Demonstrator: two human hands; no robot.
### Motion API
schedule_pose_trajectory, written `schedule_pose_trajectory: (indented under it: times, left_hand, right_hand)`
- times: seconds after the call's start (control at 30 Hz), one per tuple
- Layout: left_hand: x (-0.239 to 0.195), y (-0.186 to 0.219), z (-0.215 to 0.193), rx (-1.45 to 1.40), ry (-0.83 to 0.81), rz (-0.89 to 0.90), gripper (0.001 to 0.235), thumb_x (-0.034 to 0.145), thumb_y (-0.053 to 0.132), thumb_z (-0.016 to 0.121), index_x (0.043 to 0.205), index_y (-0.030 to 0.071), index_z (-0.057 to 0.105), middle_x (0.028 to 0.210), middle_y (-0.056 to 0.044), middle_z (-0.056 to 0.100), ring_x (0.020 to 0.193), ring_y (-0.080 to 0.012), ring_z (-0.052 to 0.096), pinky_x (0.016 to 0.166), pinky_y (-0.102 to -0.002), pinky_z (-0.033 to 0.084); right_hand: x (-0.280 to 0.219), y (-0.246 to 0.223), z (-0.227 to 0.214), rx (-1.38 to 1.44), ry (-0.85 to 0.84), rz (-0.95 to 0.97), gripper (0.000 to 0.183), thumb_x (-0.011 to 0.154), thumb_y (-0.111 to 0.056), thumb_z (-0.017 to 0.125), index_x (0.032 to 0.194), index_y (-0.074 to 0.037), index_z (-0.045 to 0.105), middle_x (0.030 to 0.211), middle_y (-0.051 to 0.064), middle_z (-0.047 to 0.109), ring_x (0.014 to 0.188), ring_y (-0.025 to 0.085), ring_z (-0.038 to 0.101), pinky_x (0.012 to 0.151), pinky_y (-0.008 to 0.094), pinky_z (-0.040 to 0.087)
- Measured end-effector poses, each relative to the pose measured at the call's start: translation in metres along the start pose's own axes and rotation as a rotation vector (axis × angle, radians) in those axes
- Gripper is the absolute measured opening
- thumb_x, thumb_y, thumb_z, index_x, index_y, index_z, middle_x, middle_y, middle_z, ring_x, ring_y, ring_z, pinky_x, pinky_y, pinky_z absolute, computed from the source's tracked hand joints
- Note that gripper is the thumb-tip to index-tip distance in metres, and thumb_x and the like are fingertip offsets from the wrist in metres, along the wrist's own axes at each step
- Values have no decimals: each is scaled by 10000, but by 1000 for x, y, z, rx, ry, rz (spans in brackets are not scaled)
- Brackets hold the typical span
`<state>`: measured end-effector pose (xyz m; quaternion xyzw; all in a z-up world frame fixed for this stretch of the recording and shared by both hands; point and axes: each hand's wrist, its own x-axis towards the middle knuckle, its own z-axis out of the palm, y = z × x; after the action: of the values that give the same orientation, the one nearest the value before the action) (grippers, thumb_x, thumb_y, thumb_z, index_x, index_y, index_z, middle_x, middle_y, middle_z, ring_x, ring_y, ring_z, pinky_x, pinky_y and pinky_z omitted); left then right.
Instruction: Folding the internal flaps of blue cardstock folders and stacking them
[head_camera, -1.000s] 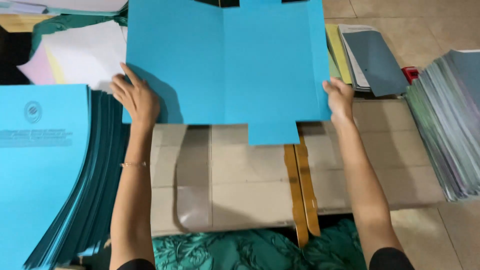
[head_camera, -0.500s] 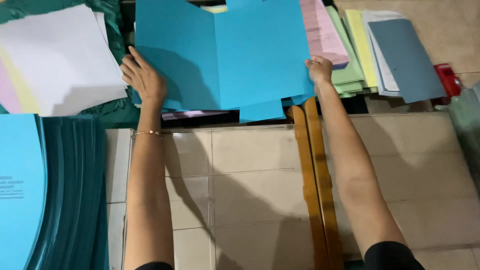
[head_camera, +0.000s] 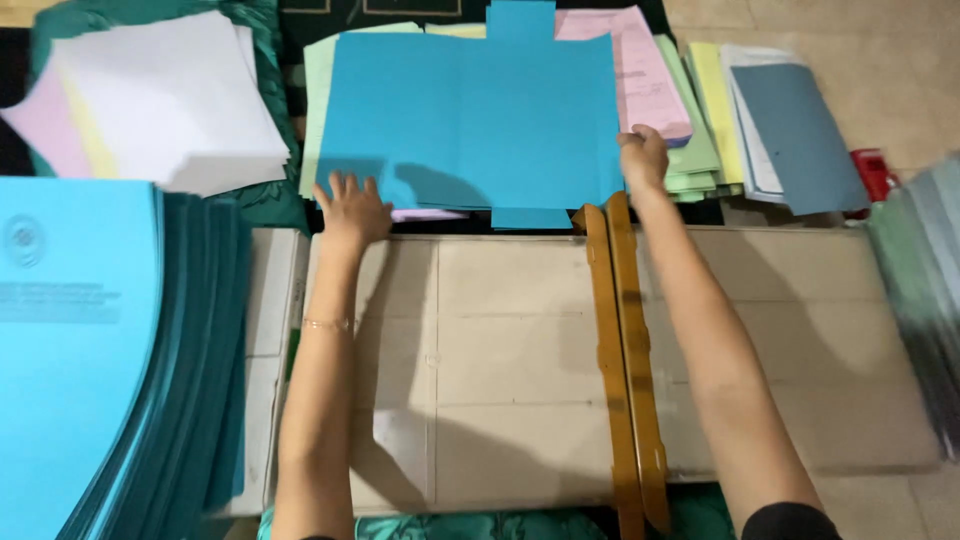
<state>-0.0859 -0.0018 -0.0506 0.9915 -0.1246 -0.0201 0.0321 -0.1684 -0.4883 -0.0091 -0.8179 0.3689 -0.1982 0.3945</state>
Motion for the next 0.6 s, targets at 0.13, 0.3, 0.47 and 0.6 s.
schedule_pose_trajectory:
  times: [0.13, 0.3, 0.47, 0.6]
  left_hand:
    - [-118, 5, -68, 83, 145, 43, 683, 923, 610, 570, 1404, 126, 597, 1396, -193, 574, 1458, -388, 311, 1174, -696, 107]
    - [-259, -16, -172, 49, 106, -96, 783, 947, 578, 606, 1538, 87, 459, 1572, -213, 442, 1530, -367, 222, 1213, -649, -13]
    - [-361, -81, -227, 90, 235, -217, 788, 963, 470, 644, 1554, -13, 444, 1493, -238, 534, 1366, -396, 452, 1185, -627, 114]
    - [-405, -152, -207, 132, 262, -337, 831, 966, 541, 615, 1537, -46, 477, 1483, -310, 541, 1374, -532, 457, 1150, -712, 148]
  right_hand:
    - [-128, -76, -20, 185, -64, 7, 526, 876, -385, 693, 1341, -144, 648, 1328, 136, 653, 1327, 341, 559, 1147, 483, 437]
    - [-256, -101, -7, 442, -726, -56, 428, 1007, -221, 549, 1400, -49, 553, 1310, 199, 686, 1205, 311, 683, 889, 467, 571]
    - [-399, -156, 8, 440, -995, 19, 447, 993, -253, 616, 1395, -59, 590, 1312, 159, 695, 1163, 241, 700, 811, 315, 593]
    - [-478, -183, 43, 512, -1175, 2, 367, 1016, -257, 618, 1343, -99, 667, 1270, 149, 724, 1150, 258, 713, 847, 383, 599]
